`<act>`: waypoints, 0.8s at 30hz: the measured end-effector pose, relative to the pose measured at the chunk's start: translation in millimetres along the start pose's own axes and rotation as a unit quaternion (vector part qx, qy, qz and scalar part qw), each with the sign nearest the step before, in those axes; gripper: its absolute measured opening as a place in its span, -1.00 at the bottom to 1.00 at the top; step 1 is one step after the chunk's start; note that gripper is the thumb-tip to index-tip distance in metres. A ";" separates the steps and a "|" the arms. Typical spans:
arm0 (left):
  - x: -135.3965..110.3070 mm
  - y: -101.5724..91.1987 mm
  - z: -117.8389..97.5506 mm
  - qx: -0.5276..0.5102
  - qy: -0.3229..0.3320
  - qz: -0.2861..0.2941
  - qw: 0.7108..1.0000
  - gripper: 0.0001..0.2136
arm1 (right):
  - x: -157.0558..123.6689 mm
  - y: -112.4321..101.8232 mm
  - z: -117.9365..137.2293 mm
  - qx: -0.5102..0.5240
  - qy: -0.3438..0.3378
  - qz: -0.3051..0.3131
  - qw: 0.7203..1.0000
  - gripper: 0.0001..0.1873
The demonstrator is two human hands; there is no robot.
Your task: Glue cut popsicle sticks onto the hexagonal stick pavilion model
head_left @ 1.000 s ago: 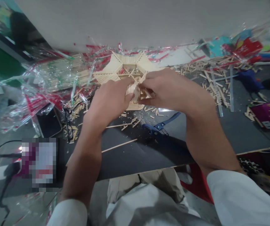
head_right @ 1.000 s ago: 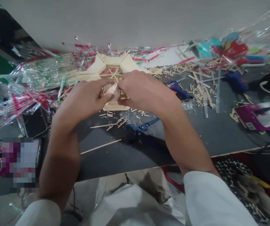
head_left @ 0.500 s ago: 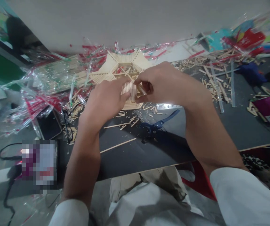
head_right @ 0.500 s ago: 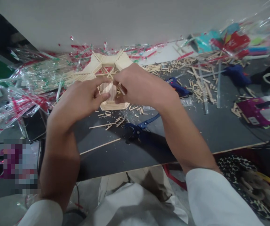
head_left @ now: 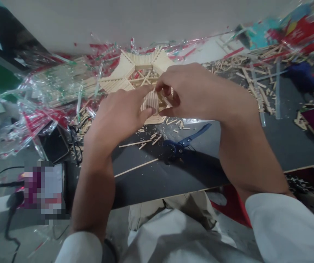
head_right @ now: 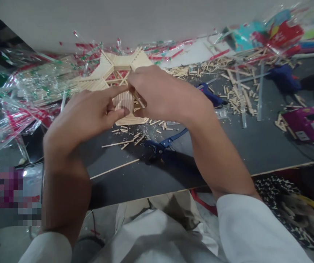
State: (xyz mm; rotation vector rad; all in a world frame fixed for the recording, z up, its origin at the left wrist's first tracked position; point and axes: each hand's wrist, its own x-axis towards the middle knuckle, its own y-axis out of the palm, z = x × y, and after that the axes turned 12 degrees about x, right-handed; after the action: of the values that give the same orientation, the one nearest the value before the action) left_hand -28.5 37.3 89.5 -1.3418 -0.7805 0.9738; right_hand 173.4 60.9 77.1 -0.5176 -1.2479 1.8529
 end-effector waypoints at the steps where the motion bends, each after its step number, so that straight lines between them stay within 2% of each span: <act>1: -0.2 -0.9 0.4 0.002 0.012 0.002 1.000 -0.45 | -0.7 -1.1 0.4 0.004 0.004 -0.001 1.000 -0.69; 3: -0.5 -2.1 1.1 0.003 0.028 0.007 1.000 -0.42 | -2.7 -4.3 2.2 0.011 0.019 0.001 1.000 -0.69; 5: -0.9 -2.4 0.7 0.007 0.028 0.009 1.000 -0.40 | -4.9 -7.6 4.2 0.012 0.025 0.004 1.000 -0.77; 8: -1.6 -1.4 -2.6 0.022 0.015 0.011 1.000 -0.39 | -5.8 -9.7 5.9 0.020 0.040 -0.042 0.998 -0.95; 11: -1.3 0.1 -7.3 0.040 -0.004 0.003 0.999 -0.39 | -2.3 -7.9 7.2 0.078 0.081 -0.119 0.986 -0.90; 13: -0.4 1.2 -9.5 0.046 -0.013 0.003 0.999 -0.40 | 1.6 -4.9 8.2 0.129 0.098 -0.147 0.976 -0.84; 17: 2.0 2.1 -10.8 0.052 -0.021 0.010 0.998 -0.44 | 8.5 6.2 8.8 0.182 0.139 -0.131 0.964 -0.75; 24: 2.7 -2.3 -13.2 0.064 -0.032 0.023 0.997 -0.44 | 15.1 27.8 4.8 0.139 0.139 -0.174 0.965 -0.75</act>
State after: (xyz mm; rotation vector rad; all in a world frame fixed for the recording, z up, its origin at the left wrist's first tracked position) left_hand -15.3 34.2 90.3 -1.2272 -0.7260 1.0885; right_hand 150.2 65.8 55.7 -0.3607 -0.8152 1.5598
